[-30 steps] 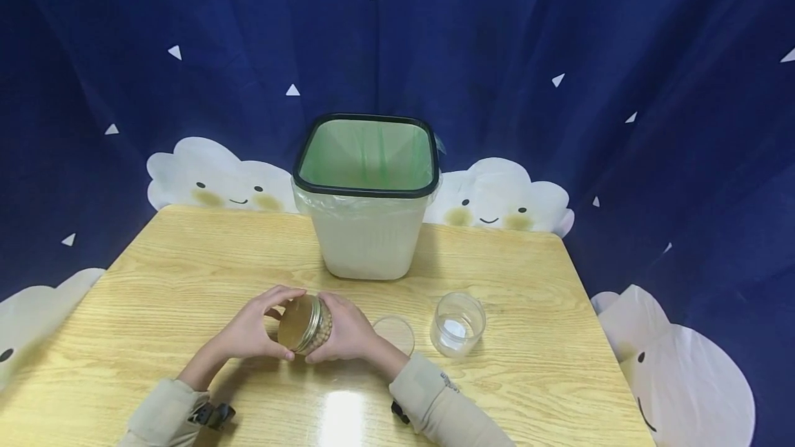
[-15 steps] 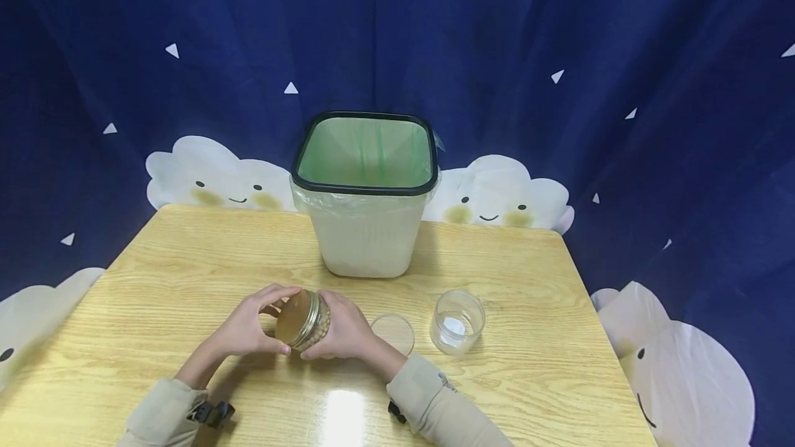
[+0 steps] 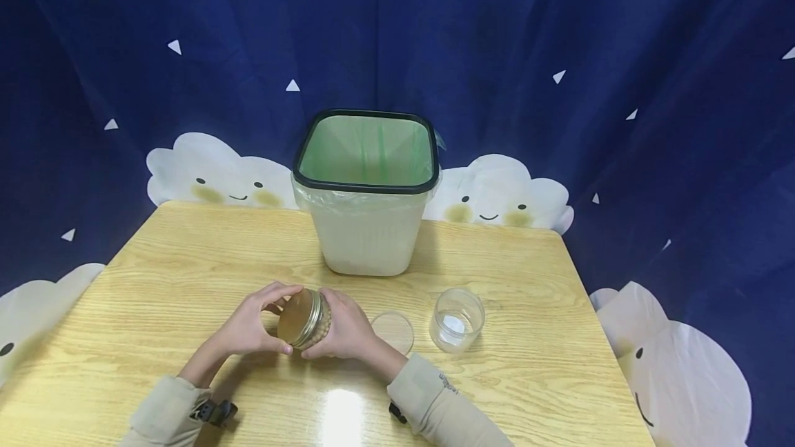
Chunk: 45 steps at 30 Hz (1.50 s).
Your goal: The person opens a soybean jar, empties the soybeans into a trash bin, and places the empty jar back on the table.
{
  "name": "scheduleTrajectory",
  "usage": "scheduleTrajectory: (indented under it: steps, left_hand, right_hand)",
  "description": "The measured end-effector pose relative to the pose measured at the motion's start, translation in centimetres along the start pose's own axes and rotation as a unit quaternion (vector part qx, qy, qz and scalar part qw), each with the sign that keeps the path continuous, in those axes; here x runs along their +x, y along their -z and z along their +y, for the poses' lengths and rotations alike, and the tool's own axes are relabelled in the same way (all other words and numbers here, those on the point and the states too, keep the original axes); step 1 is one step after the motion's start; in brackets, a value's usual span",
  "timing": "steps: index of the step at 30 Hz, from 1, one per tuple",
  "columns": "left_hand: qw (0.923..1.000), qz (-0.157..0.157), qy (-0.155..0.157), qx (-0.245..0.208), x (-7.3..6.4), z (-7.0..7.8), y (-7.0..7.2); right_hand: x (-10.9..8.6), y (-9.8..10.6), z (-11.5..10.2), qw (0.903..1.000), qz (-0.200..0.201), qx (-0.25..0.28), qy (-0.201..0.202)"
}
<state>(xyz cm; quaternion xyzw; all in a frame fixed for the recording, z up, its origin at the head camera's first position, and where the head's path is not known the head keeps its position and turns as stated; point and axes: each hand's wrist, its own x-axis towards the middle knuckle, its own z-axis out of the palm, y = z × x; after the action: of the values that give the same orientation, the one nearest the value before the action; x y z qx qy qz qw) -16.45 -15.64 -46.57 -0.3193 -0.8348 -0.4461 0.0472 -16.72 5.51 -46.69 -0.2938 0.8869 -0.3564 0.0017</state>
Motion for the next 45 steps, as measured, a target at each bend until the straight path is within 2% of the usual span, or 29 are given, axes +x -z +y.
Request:
scheduleTrajectory:
  steps: [6,11,14,19,24,28,40,43,45]
  left_hand:
    - [0.9997,-0.020,-0.010,0.000,0.4,0.1,0.2]
    - [0.9969,-0.054,-0.052,0.024,0.8,1.0,0.3]
    - [0.9954,-0.058,-0.066,0.038,1.0,1.4,0.3]
    - [0.9966,-0.041,-0.058,0.042,1.1,1.5,0.1]
    - [0.9966,-0.031,-0.064,0.042,1.4,1.3,0.0]
    - [0.9967,-0.035,-0.062,0.039,1.5,1.2,0.0]
    - [0.9983,-0.046,-0.028,0.021,1.3,1.2,0.2]
    - [0.9982,-0.056,-0.024,0.003,1.4,1.3,0.2]
    - [0.9980,-0.059,-0.019,-0.003,1.4,1.3,0.1]
  right_hand:
    - [0.3,0.7,0.2,0.9993,-0.031,0.017,0.010]
    - [0.6,1.1,0.6,0.9966,-0.071,0.021,0.035]
    - [0.6,1.1,0.7,0.9955,-0.083,0.025,0.040]
    - [0.4,0.9,0.8,0.9962,-0.074,0.030,0.035]
    - [0.5,0.7,1.1,0.9973,-0.057,0.029,0.035]
    - [0.5,0.5,1.2,0.9975,-0.046,0.035,0.039]
    - [0.5,-0.1,1.1,0.9981,-0.027,0.035,0.043]
    - [0.5,0.0,1.3,0.9977,-0.033,0.039,0.046]
    - [0.5,0.3,1.4,0.9963,-0.047,0.059,0.041]
